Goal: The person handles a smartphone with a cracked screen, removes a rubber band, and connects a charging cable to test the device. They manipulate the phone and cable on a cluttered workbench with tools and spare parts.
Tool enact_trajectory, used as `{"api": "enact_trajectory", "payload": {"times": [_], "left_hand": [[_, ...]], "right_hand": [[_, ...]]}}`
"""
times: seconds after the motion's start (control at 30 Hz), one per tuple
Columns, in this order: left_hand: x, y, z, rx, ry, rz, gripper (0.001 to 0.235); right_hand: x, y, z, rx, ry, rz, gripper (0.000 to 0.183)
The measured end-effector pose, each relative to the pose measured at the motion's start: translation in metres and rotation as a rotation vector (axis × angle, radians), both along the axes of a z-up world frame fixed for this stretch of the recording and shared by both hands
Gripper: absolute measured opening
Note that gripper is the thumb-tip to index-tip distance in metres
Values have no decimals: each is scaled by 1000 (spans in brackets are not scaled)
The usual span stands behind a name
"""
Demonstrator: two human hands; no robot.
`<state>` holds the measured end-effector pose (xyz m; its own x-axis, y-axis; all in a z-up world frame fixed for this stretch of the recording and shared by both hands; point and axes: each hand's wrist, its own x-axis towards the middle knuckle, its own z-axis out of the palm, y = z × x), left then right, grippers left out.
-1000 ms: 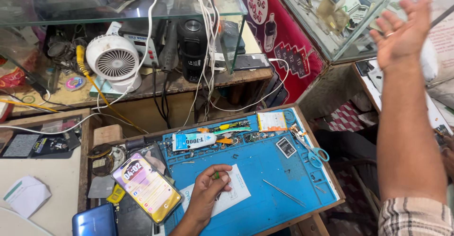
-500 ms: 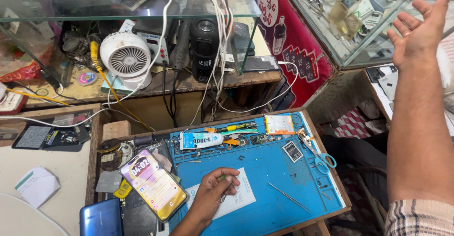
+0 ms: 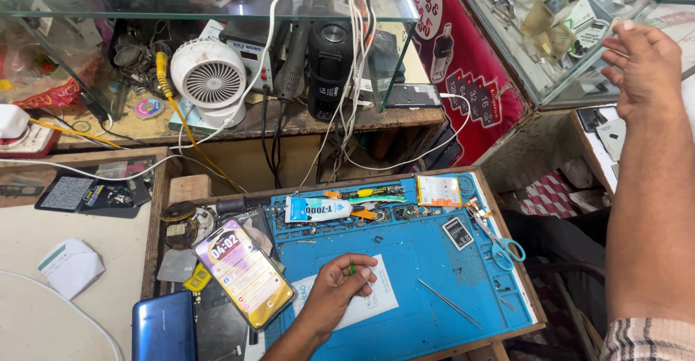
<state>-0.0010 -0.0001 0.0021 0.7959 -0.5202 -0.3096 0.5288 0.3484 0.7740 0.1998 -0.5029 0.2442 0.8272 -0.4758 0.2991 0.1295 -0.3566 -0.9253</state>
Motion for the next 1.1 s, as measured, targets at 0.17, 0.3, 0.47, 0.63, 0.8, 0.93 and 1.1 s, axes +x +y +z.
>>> {"api": "enact_trajectory", "payload": {"times": [0.17, 0.3, 0.47, 0.63, 0.8, 0.93, 1.1], "left_hand": [[-1, -1, 1, -8, -35, -17, 28], [-2, -1, 0, -1, -50, -26, 29], [-2, -2, -2, 3, -46, -27, 30], [-3, -2, -3, 9, -27, -34, 30], [-2, -2, 0, 24, -27, -33, 31], [-1, -2, 5, 39, -18, -44, 31], [-2, -2, -1, 40, -21, -50, 30]], "right_hand": [[-2, 9, 1, -31, 32, 20, 30], [0, 11, -2, -16, 49, 21, 29], [4, 5, -9, 18, 25, 53, 31], [9, -1, -15, 99, -11, 74, 31], [19, -10, -15, 228, -47, 48, 40], [30, -13, -14, 307, -122, 81, 49], [53, -3, -13, 408, -110, 121, 73]]}}
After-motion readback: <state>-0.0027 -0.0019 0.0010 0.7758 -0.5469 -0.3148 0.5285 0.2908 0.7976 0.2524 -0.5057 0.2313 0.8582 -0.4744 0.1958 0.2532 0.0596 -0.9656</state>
